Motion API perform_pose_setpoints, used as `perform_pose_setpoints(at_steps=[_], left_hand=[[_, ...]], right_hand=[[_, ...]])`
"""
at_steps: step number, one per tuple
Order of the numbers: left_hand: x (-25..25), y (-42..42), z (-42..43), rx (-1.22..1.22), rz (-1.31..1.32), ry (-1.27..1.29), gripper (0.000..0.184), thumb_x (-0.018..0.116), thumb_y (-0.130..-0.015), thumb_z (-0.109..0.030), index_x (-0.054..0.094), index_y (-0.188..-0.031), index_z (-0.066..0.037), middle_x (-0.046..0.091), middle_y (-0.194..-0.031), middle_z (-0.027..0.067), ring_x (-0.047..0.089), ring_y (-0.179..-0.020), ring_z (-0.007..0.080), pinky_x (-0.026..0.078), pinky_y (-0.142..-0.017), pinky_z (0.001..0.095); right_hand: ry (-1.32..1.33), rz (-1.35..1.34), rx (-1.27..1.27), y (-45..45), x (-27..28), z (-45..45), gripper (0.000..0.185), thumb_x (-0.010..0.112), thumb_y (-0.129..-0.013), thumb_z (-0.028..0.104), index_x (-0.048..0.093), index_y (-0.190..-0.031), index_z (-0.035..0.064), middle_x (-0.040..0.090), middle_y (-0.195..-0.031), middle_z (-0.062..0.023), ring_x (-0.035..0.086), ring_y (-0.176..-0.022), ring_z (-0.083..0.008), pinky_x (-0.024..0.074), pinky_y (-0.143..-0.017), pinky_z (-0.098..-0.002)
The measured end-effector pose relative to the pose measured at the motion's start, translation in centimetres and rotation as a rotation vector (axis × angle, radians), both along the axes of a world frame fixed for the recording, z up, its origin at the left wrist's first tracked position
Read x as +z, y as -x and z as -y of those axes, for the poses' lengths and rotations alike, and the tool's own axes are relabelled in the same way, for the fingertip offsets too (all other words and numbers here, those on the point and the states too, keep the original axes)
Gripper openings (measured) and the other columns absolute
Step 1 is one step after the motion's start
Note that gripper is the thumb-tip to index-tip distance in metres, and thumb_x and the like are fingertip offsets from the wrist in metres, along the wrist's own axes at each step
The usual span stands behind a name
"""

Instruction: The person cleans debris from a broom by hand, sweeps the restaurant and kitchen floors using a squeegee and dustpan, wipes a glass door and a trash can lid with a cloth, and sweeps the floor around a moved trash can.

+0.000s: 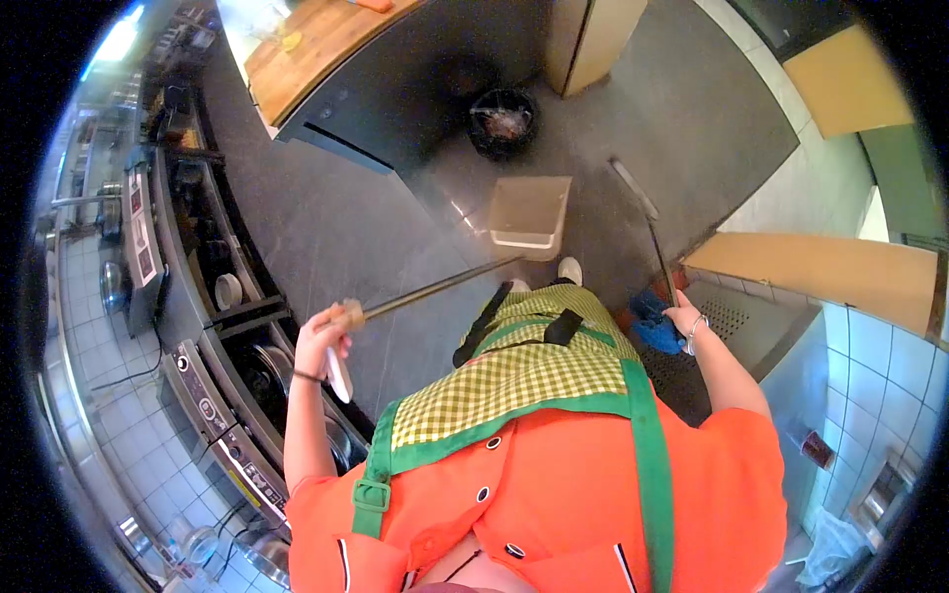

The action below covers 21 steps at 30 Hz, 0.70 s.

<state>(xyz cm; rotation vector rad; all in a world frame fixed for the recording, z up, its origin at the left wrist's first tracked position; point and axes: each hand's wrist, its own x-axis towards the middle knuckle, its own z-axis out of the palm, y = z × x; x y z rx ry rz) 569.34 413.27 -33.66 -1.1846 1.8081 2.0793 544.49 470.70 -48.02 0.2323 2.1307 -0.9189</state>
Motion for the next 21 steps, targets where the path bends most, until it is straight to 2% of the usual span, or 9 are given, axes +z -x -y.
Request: perform_pose_setpoints(at_steps=[1, 3, 6, 9, 11, 14, 17, 19, 21], left_hand=[[-0.4, -1.5, -0.1, 0.077, -0.049, -0.03, 0.04, 0.055, -0.071, -0.009, 0.047, -0.107, 0.007, 0.057, -0.076, 0.0126, 0.054, -0.052, 0.0141, 0.043, -0.042, 0.0222], [-0.8, -3.7, -1.4, 0.224, -0.161, -0.143, 0.038, 0.053, -0.071, -0.01, 0.048, -0.106, 0.007, 0.056, -0.07, 0.0116, 0.052, -0.049, 0.0146, 0.042, -0.043, 0.0224], [-4.7, -7.2, -2.5, 0.364, -0.282, -0.411, 0.037, 0.052, -0.075, -0.014, 0.047, -0.106, 0.004, 0.056, -0.07, 0.0145, 0.051, -0.048, 0.0172, 0.044, -0.044, 0.0256], [-9.1, -8.4, -5.3, 0.678, -0.294, -0.641, 0.034, 0.052, -0.076, -0.018, 0.049, -0.104, 0.0, 0.056, -0.073, 0.0144, 0.053, -0.054, 0.0192, 0.046, -0.047, 0.0287], [-12.5, -8.5, -6.6, 0.736, -0.327, -0.82, 0.028, 0.051, -0.076, -0.019, 0.051, -0.098, 0.0, 0.056, -0.076, 0.0142, 0.055, -0.058, 0.0199, 0.047, -0.048, 0.0287], [-17.1, -7.8, -9.0, 0.842, -0.335, -1.024, 0.027, 0.049, -0.077, -0.019, 0.049, -0.095, 0.001, 0.056, -0.074, 0.0149, 0.055, -0.059, 0.0201, 0.048, -0.051, 0.0279], [-19.9, -7.2, -11.4, 0.887, -0.317, -1.214, 0.029, 0.05, -0.077, -0.02, 0.047, -0.094, 0.003, 0.053, -0.068, 0.0107, 0.052, -0.058, 0.0171, 0.046, -0.052, 0.0258], [-21.2, -6.6, -13.2, 0.881, -0.324, -1.359, 0.029, 0.051, -0.076, -0.021, 0.046, -0.091, 0.003, 0.051, -0.067, 0.0087, 0.052, -0.058, 0.0159, 0.046, -0.053, 0.0253], [-22.6, -6.5, -14.1, 0.868, -0.333, -1.497, 0.029, 0.052, -0.075, -0.023, 0.046, -0.088, 0.002, 0.05, -0.067, 0.0068, 0.051, -0.057, 0.0147, 0.045, -0.053, 0.0247]], right_hand=[[0.003, -0.012, 0.008, 0.3, -0.4, -0.6, 0.063, 0.052, -0.072, 0.006, 0.026, -0.129, 0.0025, 0.047, -0.116, -0.0124, 0.049, -0.1, -0.0201, 0.0392, -0.083, -0.0288], [-0.082, 0.136, -0.268, 0.5, 1.9, 0.6, 0.06, 0.049, -0.073, 0.007, 0.027, -0.128, 0.0034, 0.052, -0.106, -0.013, 0.055, -0.082, -0.02, 0.0461, -0.065, -0.0335], [-0.153, 0.196, -0.279, 0.8, 0.5, -1.7, 0.055, 0.047, -0.073, 0.008, 0.033, -0.125, 0.0051, 0.055, -0.097, -0.0135, 0.056, -0.069, -0.0188, 0.0462, -0.052, -0.0351], [-0.172, 0.35, -0.312, -0.8, 4.6, 0.8, 0.051, 0.049, -0.072, 0.011, 0.04, -0.121, 0.0056, 0.055, -0.097, -0.0132, 0.056, -0.07, -0.0199, 0.0475, -0.054, -0.0362], [-0.238, 0.335, -0.208, -1.8, 3.8, 0.3, 0.046, 0.051, -0.072, 0.014, 0.045, -0.116, 0.0044, 0.053, -0.106, -0.0123, 0.057, -0.076, -0.0207, 0.0484, -0.058, -0.037], [-0.344, 0.284, 0.216, -2.0, -0.9, -1.8, 0.052, 0.056, -0.07, 0.012, 0.043, -0.12, 0.0057, 0.045, -0.121, -0.0055, 0.055, -0.091, -0.0169, 0.0482, -0.069, -0.0319], [-0.168, 0.387, -0.07, -4.9, 3.9, 2.5, 0.054, 0.053, -0.072, 0.01, 0.039, -0.124, 0.0057, 0.044, -0.123, -0.005, 0.055, -0.093, -0.016, 0.0474, -0.072, -0.0303], [-0.099, 0.455, -0.199, -5.1, 2.3, 1.6, 0.054, 0.052, -0.073, 0.009, 0.037, -0.125, 0.0054, 0.043, -0.124, -0.0052, 0.055, -0.093, -0.0156, 0.047, -0.073, -0.0296], [0.102, 0.496, -0.086, -4.5, -4.3, -2.6, 0.055, 0.048, -0.074, 0.007, 0.033, -0.128, 0.0062, 0.043, -0.123, -0.0061, 0.055, -0.091, -0.0151, 0.0473, -0.071, -0.0293]])
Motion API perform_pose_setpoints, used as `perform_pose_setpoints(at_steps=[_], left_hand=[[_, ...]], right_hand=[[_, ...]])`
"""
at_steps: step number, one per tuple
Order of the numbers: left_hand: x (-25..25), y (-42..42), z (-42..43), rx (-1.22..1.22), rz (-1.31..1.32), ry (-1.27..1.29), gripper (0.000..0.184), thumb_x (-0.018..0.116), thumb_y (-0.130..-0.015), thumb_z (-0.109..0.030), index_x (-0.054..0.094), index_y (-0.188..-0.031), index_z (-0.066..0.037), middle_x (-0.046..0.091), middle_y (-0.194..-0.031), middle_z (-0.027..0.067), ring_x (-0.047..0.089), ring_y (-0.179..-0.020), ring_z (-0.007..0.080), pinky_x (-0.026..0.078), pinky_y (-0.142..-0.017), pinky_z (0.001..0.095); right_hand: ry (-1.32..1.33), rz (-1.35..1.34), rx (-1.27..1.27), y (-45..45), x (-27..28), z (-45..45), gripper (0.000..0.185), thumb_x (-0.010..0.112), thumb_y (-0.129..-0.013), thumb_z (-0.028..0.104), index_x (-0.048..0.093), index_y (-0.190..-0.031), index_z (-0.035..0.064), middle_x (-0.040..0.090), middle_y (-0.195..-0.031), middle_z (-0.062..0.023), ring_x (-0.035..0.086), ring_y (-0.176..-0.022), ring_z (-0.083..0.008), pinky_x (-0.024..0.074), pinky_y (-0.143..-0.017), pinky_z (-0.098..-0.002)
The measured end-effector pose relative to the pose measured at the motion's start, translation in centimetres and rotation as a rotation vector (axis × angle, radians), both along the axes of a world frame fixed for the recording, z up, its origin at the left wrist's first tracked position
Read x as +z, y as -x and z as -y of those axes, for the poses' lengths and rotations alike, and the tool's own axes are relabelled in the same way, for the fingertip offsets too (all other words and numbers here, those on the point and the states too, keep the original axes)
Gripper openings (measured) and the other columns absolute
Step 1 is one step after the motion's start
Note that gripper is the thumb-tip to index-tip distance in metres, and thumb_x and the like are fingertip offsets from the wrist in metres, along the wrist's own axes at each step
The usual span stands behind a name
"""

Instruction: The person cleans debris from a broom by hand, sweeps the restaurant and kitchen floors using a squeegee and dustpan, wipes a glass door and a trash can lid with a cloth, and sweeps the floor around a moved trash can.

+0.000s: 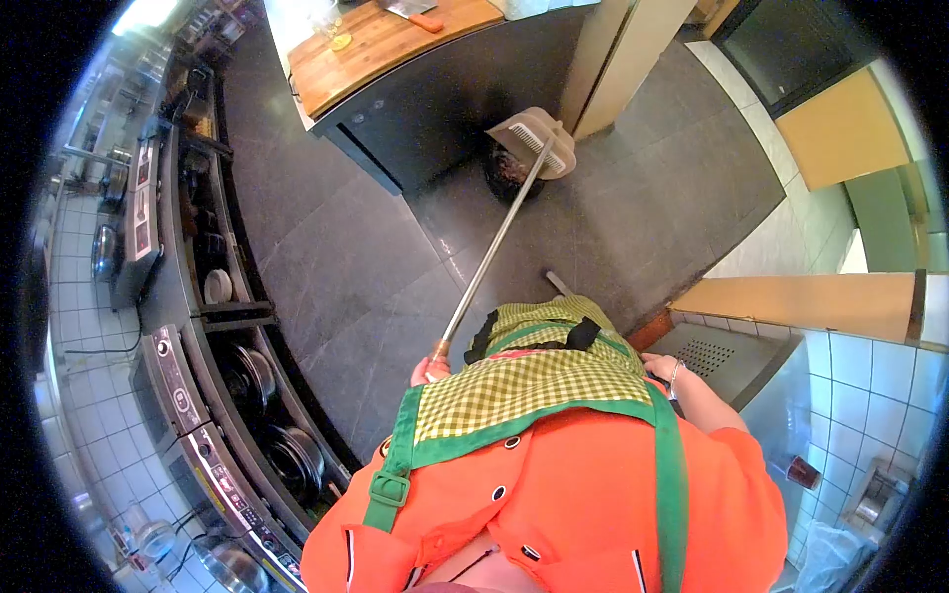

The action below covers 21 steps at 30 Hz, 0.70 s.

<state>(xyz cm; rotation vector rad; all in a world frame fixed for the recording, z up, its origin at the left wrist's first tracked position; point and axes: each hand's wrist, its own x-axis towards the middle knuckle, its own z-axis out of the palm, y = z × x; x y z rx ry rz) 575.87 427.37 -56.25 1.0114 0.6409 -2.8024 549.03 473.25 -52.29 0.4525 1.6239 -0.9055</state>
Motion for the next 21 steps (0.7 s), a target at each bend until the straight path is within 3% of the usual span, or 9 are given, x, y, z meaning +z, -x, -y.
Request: perform_pose_setpoints(at_steps=[2, 5, 9, 11, 14, 15, 17, 19, 21], left_hand=[[-0.3, 0.4, -0.2, 0.013, -0.117, -0.159, 0.028, 0.053, -0.073, -0.024, 0.045, -0.083, 0.001, 0.049, -0.065, 0.0041, 0.05, -0.056, 0.0134, 0.044, -0.054, 0.0238], [1.4, 0.2, -0.2, 0.048, -0.065, -0.164, 0.027, 0.053, -0.073, -0.024, 0.045, -0.082, 0.001, 0.048, -0.065, 0.0031, 0.049, -0.056, 0.0126, 0.043, -0.053, 0.0226], [3.2, -0.7, 0.0, 0.018, -0.063, -0.189, 0.026, 0.052, -0.074, -0.025, 0.045, -0.081, 0.0, 0.049, -0.066, 0.0036, 0.049, -0.056, 0.0122, 0.043, -0.052, 0.0222], [3.7, -1.0, 0.1, 0.01, -0.08, -0.203, 0.026, 0.051, -0.074, -0.025, 0.045, -0.081, 0.0, 0.049, -0.066, 0.004, 0.049, -0.056, 0.0124, 0.043, -0.052, 0.0227], [4.0, -1.1, 0.2, 0.01, -0.066, -0.166, 0.026, 0.05, -0.075, -0.025, 0.045, -0.082, 0.0, 0.049, -0.067, 0.0056, 0.05, -0.057, 0.015, 0.044, -0.051, 0.0247], [4.7, -1.0, 0.2, -0.019, 0.021, -0.011, 0.026, 0.048, -0.076, -0.026, 0.045, -0.082, 0.0, 0.049, -0.067, 0.0064, 0.05, -0.057, 0.0165, 0.044, -0.052, 0.0259], [6.3, -1.1, 0.3, -0.063, 0.143, 0.246, 0.025, 0.048, -0.076, -0.025, 0.047, -0.084, -0.001, 0.051, -0.069, 0.0089, 0.051, -0.058, 0.0206, 0.046, -0.052, 0.0296], [7.7, -1.6, 1.4, -0.076, 0.124, 0.349, 0.024, 0.049, -0.076, -0.024, 0.048, -0.086, -0.002, 0.053, -0.071, 0.01, 0.052, -0.058, 0.0209, 0.046, -0.052, 0.0305], [9.5, -2.4, 3.0, -0.115, 0.106, 0.521, 0.023, 0.051, -0.075, -0.022, 0.049, -0.09, -0.005, 0.055, -0.073, 0.0119, 0.053, -0.058, 0.0216, 0.046, -0.053, 0.0322]], right_hand=[[0.058, 0.039, 0.018, 0.2, -0.5, 0.2, 0.056, 0.047, -0.074, 0.005, 0.032, -0.128, 0.0061, 0.043, -0.124, -0.0066, 0.054, -0.092, -0.0143, 0.0467, -0.072, -0.0289], [0.155, -0.013, 0.089, 0.7, -0.1, 0.4, 0.058, 0.047, -0.072, 0.005, 0.031, -0.129, 0.0048, 0.042, -0.125, -0.0066, 0.05, -0.099, -0.0124, 0.042, -0.078, -0.0246], [0.06, -0.17, 0.123, 1.2, 0.0, 0.8, 0.059, 0.048, -0.072, 0.005, 0.031, -0.128, 0.0043, 0.044, -0.123, -0.0078, 0.05, -0.099, -0.0133, 0.0403, -0.079, -0.0232], [-0.133, -0.417, 0.347, 2.0, 0.8, 1.7, 0.06, 0.049, -0.072, 0.005, 0.03, -0.128, 0.0038, 0.046, -0.12, -0.0094, 0.051, -0.097, -0.0146, 0.0404, -0.079, -0.0246], [-0.057, -0.334, 0.292, 3.0, 6.0, 5.3, 0.058, 0.055, -0.07, 0.005, 0.036, -0.124, 0.0011, 0.055, -0.105, -0.005, 0.054, -0.086, -0.0109, 0.0437, -0.07, -0.0223], [-0.062, -0.239, 0.1, 2.8, 7.5, 6.4, 0.057, 0.056, -0.07, 0.006, 0.038, -0.124, 0.0028, 0.056, -0.103, -0.005, 0.055, -0.079, -0.0101, 0.0437, -0.066, -0.0218], [-0.123, -0.266, 0.068, 2.8, 7.4, 6.6, 0.056, 0.056, -0.07, 0.007, 0.038, -0.124, 0.0029, 0.056, -0.102, -0.0056, 0.055, -0.078, -0.0103, 0.0439, -0.065, -0.0219], [-0.188, -0.291, 0.038, 3.0, 7.3, 6.6, 0.056, 0.056, -0.071, 0.007, 0.038, -0.124, 0.003, 0.057, -0.101, -0.0061, 0.055, -0.076, -0.0105, 0.0442, -0.065, -0.022], [-0.216, -0.241, -0.075, 3.3, 7.1, 6.8, 0.056, 0.051, -0.073, 0.008, 0.034, -0.127, 0.0085, 0.049, -0.114, -0.0105, 0.058, -0.068, -0.0161, 0.0476, -0.049, -0.0355]])
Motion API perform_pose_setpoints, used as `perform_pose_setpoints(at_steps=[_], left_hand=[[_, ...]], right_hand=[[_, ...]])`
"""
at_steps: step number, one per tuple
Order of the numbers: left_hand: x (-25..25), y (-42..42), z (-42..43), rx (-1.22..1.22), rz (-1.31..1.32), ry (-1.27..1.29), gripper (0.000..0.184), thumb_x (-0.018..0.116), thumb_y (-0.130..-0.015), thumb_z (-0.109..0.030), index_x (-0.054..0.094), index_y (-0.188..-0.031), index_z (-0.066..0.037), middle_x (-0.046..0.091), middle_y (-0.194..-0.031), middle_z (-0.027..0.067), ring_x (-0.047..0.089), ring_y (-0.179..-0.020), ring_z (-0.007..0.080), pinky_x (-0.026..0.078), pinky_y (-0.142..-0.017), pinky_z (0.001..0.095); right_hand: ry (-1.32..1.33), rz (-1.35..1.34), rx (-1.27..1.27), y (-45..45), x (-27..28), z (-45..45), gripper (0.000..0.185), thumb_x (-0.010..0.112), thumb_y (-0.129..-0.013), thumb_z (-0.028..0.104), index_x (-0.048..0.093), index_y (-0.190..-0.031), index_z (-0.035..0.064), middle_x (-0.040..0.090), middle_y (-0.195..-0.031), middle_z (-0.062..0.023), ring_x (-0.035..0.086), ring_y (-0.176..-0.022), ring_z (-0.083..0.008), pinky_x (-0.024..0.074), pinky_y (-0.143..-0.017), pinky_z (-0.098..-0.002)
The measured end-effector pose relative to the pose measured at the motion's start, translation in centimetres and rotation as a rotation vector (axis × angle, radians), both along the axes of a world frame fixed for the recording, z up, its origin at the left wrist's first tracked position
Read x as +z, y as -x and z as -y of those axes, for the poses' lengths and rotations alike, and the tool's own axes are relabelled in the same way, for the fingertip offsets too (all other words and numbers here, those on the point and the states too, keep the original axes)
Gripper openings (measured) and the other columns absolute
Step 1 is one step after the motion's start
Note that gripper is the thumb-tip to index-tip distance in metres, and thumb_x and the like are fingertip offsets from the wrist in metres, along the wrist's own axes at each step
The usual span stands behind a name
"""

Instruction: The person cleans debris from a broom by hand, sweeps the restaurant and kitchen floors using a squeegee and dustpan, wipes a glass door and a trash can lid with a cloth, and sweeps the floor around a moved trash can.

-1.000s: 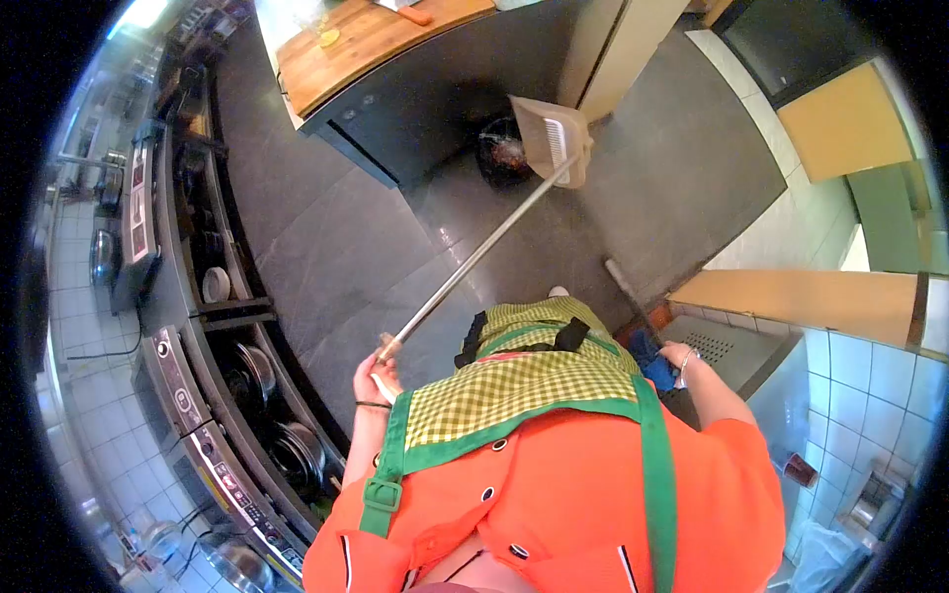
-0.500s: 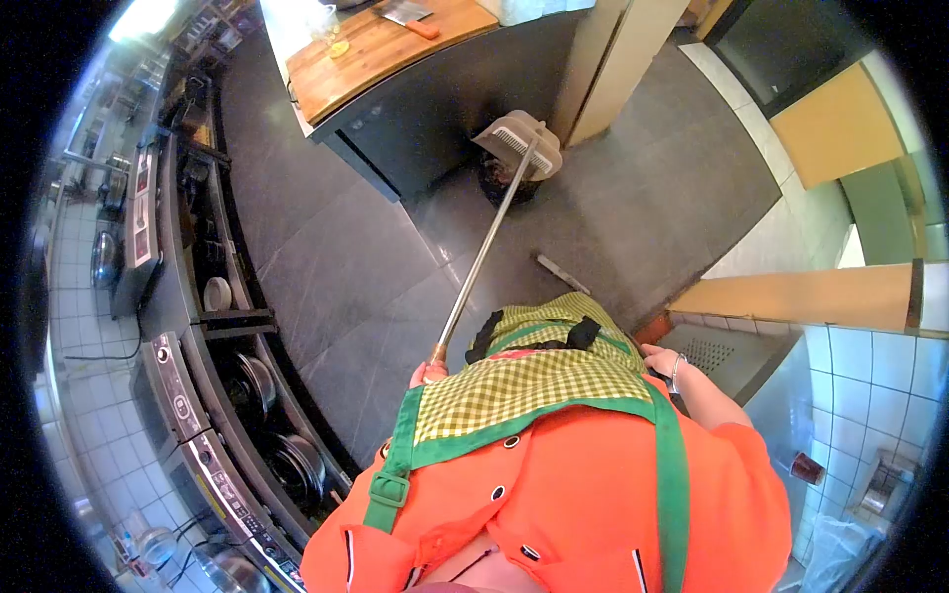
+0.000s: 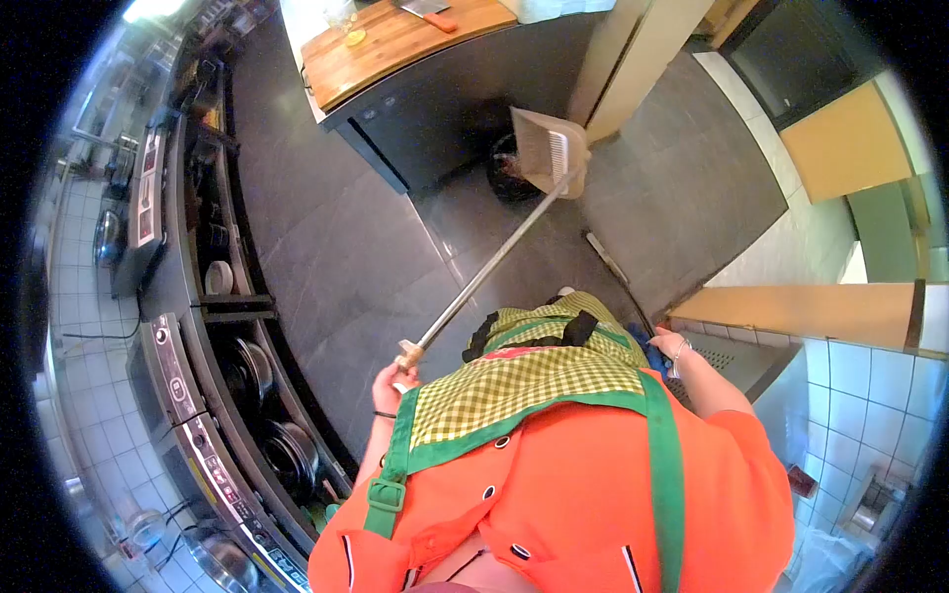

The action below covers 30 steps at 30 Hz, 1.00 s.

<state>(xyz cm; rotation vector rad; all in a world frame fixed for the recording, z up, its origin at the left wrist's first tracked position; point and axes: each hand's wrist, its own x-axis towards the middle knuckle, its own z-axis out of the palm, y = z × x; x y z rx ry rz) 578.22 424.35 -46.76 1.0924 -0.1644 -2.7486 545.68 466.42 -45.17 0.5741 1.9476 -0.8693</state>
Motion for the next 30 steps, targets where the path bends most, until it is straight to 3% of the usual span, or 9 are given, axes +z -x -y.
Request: perform_pose_setpoints(at_steps=[4, 6, 9, 11, 14, 17, 24, 27, 30], left_hand=[[8.2, 1.0, 3.0, -0.121, 0.051, 0.402, 0.029, 0.052, -0.073, -0.013, 0.049, -0.099, 0.001, 0.055, -0.068, 0.0128, 0.053, -0.053, 0.0191, 0.046, -0.049, 0.0295], [12.6, 2.5, 3.9, -0.28, 0.094, 0.667, 0.038, 0.051, -0.072, -0.009, 0.047, -0.107, 0.003, 0.055, -0.068, 0.0127, 0.053, -0.05, 0.0174, 0.045, -0.047, 0.0267], [17.7, 4.7, 3.6, -0.45, 0.203, 1.0, 0.046, 0.052, -0.068, -0.006, 0.045, -0.112, 0.005, 0.056, -0.068, 0.0116, 0.052, -0.049, 0.0139, 0.043, -0.047, 0.0229], [20.4, 6.1, 3.1, -0.611, 0.272, 1.109, 0.047, 0.052, -0.069, -0.008, 0.045, -0.114, 0.004, 0.058, -0.071, 0.011, 0.053, -0.051, 0.0131, 0.044, -0.049, 0.024], [21.1, 8.4, 1.8, -0.834, 0.295, 1.408, 0.048, 0.052, -0.069, -0.011, 0.044, -0.115, 0.001, 0.061, -0.077, 0.0127, 0.055, -0.053, 0.0139, 0.046, -0.053, 0.0259], [19.5, 11.7, 0.3, -0.94, 0.154, 1.988, 0.043, 0.051, -0.07, -0.013, 0.045, -0.11, -0.001, 0.059, -0.083, 0.0217, 0.059, -0.068, 0.0324, 0.047, -0.064, 0.04], [13.5, 19.0, -3.2, -1.379, 0.259, 2.029, 0.026, 0.046, -0.071, -0.012, 0.047, -0.095, -0.001, 0.058, -0.074, 0.022, 0.057, -0.073, 0.0357, 0.045, -0.065, 0.0439], [11.8, 20.3, -4.0, -1.53, 0.306, 1.991, 0.026, 0.046, -0.071, -0.011, 0.048, -0.095, -0.002, 0.058, -0.079, 0.0234, 0.058, -0.075, 0.0355, 0.046, -0.066, 0.0429], [10.8, 20.7, -4.6, -1.556, 0.339, 2.107, 0.029, 0.045, -0.073, -0.008, 0.048, -0.101, -0.002, 0.051, -0.103, 0.0256, 0.058, -0.082, 0.0325, 0.048, -0.07, 0.0385]], right_hand=[[0.008, -0.035, -0.176, 1.1, -1.6, 0.0, 0.041, 0.051, -0.072, 0.01, 0.048, -0.112, 0.0027, 0.057, -0.099, -0.0115, 0.059, -0.064, -0.0178, 0.0489, -0.051, -0.0369], [0.271, 0.302, -0.51, 2.9, -3.9, -0.7, 0.019, 0.05, -0.071, 0.011, 0.056, -0.085, -0.0001, 0.06, -0.08, -0.0123, 0.059, -0.061, -0.0204, 0.0503, -0.054, -0.0381], [0.282, 0.319, -0.689, 4.4, -1.0, 1.2, 0.013, 0.047, -0.071, 0.012, 0.053, -0.065, 0.0018, 0.06, -0.066, -0.0131, 0.059, -0.061, -0.0237, 0.0511, -0.06, -0.0403], [0.345, 0.357, -0.683, 4.9, 2.4, 2.7, 0.017, 0.044, -0.074, 0.013, 0.054, -0.075, 0.0003, 0.06, -0.077, -0.0147, 0.06, -0.069, -0.0266, 0.0495, -0.069, -0.0419], [0.48, 0.354, -0.463, 4.8, 7.9, 5.1, 0.029, 0.04, -0.078, 0.018, 0.049, -0.095, -0.0046, 0.057, -0.095, -0.018, 0.057, -0.085, -0.0308, 0.0448, -0.08, -0.0431], [0.461, 0.392, -0.368, 5.0, 13.0, 7.7, 0.03, 0.041, -0.078, 0.017, 0.048, -0.097, -0.0051, 0.057, -0.094, -0.0182, 0.058, -0.084, -0.0305, 0.0444, -0.081, -0.0438], [0.412, 0.498, -0.12, 5.4, 17.3, 13.4, 0.023, 0.055, -0.07, 0.016, 0.05, -0.083, -0.0026, 0.058, -0.076, -0.0145, 0.059, -0.064, -0.0241, 0.0499, -0.062, -0.0358], [0.365, 0.565, -0.052, 4.6, 15.6, 16.3, 0.016, 0.056, -0.07, 0.013, 0.053, -0.075, -0.0011, 0.058, -0.07, -0.0128, 0.059, -0.06, -0.0212, 0.0503, -0.059, -0.0343], [0.362, 0.61, 0.096, 3.5, 15.1, 20.0, 0.012, 0.056, -0.07, 0.011, 0.054, -0.071, -0.0002, 0.058, -0.067, -0.0112, 0.059, -0.059, -0.0194, 0.0509, -0.057, -0.0329]])
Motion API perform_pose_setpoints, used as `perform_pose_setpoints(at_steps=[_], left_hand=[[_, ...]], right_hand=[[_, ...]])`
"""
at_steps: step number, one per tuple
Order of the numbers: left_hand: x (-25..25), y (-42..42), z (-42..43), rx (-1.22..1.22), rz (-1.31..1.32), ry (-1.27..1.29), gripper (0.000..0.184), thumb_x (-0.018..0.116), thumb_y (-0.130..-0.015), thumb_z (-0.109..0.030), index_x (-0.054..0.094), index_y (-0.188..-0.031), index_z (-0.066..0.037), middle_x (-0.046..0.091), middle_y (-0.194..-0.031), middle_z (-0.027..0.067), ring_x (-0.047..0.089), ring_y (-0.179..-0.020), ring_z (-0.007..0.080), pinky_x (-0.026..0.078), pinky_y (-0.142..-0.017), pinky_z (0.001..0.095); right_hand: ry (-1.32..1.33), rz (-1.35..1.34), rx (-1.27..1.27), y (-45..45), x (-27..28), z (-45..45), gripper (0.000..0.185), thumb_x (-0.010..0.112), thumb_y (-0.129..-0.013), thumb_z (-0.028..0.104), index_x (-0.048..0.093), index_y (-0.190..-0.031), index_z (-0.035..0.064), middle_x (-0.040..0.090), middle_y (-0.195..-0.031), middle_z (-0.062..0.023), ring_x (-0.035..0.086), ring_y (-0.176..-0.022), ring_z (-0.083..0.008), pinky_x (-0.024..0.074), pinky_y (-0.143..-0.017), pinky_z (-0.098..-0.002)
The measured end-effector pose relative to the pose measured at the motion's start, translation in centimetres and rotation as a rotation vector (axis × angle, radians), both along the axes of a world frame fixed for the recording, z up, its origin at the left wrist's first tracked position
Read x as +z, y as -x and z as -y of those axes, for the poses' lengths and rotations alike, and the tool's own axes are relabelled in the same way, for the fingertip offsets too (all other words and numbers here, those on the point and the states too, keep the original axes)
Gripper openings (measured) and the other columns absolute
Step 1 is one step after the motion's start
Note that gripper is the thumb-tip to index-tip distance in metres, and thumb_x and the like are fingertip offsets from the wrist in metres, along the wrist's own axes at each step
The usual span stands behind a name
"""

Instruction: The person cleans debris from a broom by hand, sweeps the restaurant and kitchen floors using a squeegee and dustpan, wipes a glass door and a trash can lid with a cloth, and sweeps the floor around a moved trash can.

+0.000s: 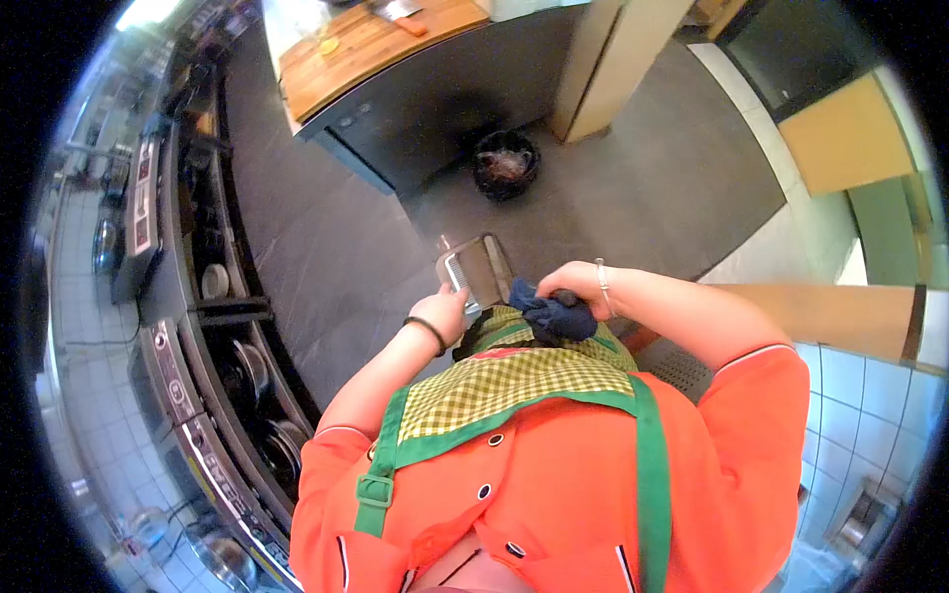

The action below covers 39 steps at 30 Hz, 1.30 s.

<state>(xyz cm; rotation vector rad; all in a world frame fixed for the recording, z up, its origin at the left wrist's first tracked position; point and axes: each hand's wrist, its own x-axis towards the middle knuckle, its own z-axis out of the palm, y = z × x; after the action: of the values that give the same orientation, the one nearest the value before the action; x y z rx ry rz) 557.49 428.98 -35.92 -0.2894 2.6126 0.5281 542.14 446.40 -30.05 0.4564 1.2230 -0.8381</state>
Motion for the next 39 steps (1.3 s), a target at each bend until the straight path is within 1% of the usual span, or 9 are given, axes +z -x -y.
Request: perform_pose_setpoints(at_steps=[3, 11, 16, 19, 25, 29, 31, 35, 39], left_hand=[[0.2, 0.2, 0.2, -0.057, -0.024, -0.023, 0.024, 0.049, -0.072, -0.011, 0.05, -0.095, -0.007, 0.056, -0.094, 0.0148, 0.058, -0.082, 0.0297, 0.047, -0.068, 0.0384], [-0.3, -2.7, 1.6, -0.002, -0.002, -0.083, 0.03, 0.046, -0.076, -0.013, 0.049, -0.106, -0.013, 0.057, -0.101, 0.0104, 0.057, -0.088, 0.0257, 0.047, -0.07, 0.0364], [0.1, -4.3, 2.9, 0.112, -0.046, -0.153, 0.041, 0.048, -0.075, -0.011, 0.046, -0.115, -0.019, 0.056, -0.104, 0.0099, 0.055, -0.091, 0.0267, 0.045, -0.073, 0.0355], [-1.4, -4.6, 4.1, 0.201, -0.116, -0.211, 0.044, 0.052, -0.071, -0.008, 0.047, -0.113, -0.022, 0.056, -0.103, 0.0099, 0.055, -0.089, 0.0286, 0.045, -0.073, 0.0358], [-2.7, -4.7, 4.2, 0.339, -0.149, -0.249, 0.036, 0.054, -0.067, -0.004, 0.052, -0.101, -0.016, 0.058, -0.093, 0.0118, 0.055, -0.088, 0.0292, 0.044, -0.071, 0.0371], [-3.7, -4.0, 4.0, 0.402, -0.057, -0.25, 0.024, 0.046, -0.075, -0.016, 0.055, -0.097, -0.014, 0.057, -0.094, 0.012, 0.055, -0.089, 0.0281, 0.044, -0.071, 0.0366], [-1.9, -3.0, 3.0, 0.452, -0.086, -0.255, 0.025, 0.047, -0.074, -0.015, 0.055, -0.098, -0.014, 0.057, -0.095, 0.0124, 0.055, -0.088, 0.029, 0.045, -0.071, 0.0374], [0.4, -0.8, 1.6, 0.519, -0.077, -0.173, 0.025, 0.048, -0.074, -0.019, 0.057, -0.097, -0.013, 0.058, -0.094, 0.0137, 0.056, -0.085, 0.0305, 0.045, -0.07, 0.0382], [1.0, -0.8, 1.7, 0.721, 0.001, -0.198, 0.025, 0.043, -0.077, -0.029, 0.058, -0.093, -0.017, 0.059, -0.092, 0.0127, 0.056, -0.088, 0.0306, 0.045, -0.071, 0.0384]], right_hand=[[0.077, -0.033, 0.207, -1.5, 0.3, 4.1, 0.014, 0.056, -0.071, 0.011, 0.055, -0.075, -0.0018, 0.059, -0.069, -0.0114, 0.06, -0.059, -0.0191, 0.0516, -0.057, -0.0309], [0.236, 0.096, 0.561, -4.6, -1.1, 8.4, 0.02, 0.056, -0.073, 0.018, 0.056, -0.082, 0.0005, 0.061, -0.074, -0.0112, 0.06, -0.062, -0.0193, 0.0517, -0.058, -0.0314], [0.259, -0.052, 0.778, -4.4, -0.6, 10.5, 0.033, 0.057, -0.078, 0.032, 0.056, -0.091, 0.0019, 0.061, -0.085, -0.0067, 0.06, -0.072, -0.0142, 0.0505, -0.065, -0.029], [0.321, 0.106, 0.658, -3.5, 0.5, 11.3, 0.052, 0.046, -0.081, 0.05, 0.052, -0.105, 0.0044, 0.059, -0.096, -0.0076, 0.059, -0.08, -0.0144, 0.0481, -0.072, -0.029], [0.762, -0.022, 1.046, -0.3, 2.9, 11.4, 0.046, 0.051, -0.083, 0.032, 0.044, -0.12, 0.005, 0.053, -0.108, -0.0054, 0.05, -0.092, -0.0088, 0.0419, -0.08, -0.0238], [1.078, -0.422, 1.533, 3.8, 4.9, 12.3, 0.052, 0.056, -0.078, 0.032, 0.042, -0.121, 0.0044, 0.054, -0.109, -0.0118, 0.051, -0.099, -0.0181, 0.0379, -0.086, -0.0289], [1.151, -0.809, 1.479, 4.3, 3.3, 12.6, 0.053, 0.058, -0.074, 0.036, 0.046, -0.115, 0.0058, 0.054, -0.107, -0.0169, 0.052, -0.099, -0.0259, 0.0394, -0.085, -0.0323], [1.083, -1.007, 1.747, -0.3, 2.1, 12.7, 0.06, 0.057, -0.073, 0.043, 0.036, -0.112, 0.0037, 0.058, -0.087, -0.0213, 0.057, -0.08, -0.0343, 0.0446, -0.07, -0.0392], [1.11, -1.092, 1.631, -1.7, 0.9, 13.6, 0.053, 0.058, -0.073, 0.04, 0.038, -0.105, 0.0032, 0.057, -0.079, -0.0222, 0.057, -0.075, -0.0358, 0.0445, -0.067, -0.04]])
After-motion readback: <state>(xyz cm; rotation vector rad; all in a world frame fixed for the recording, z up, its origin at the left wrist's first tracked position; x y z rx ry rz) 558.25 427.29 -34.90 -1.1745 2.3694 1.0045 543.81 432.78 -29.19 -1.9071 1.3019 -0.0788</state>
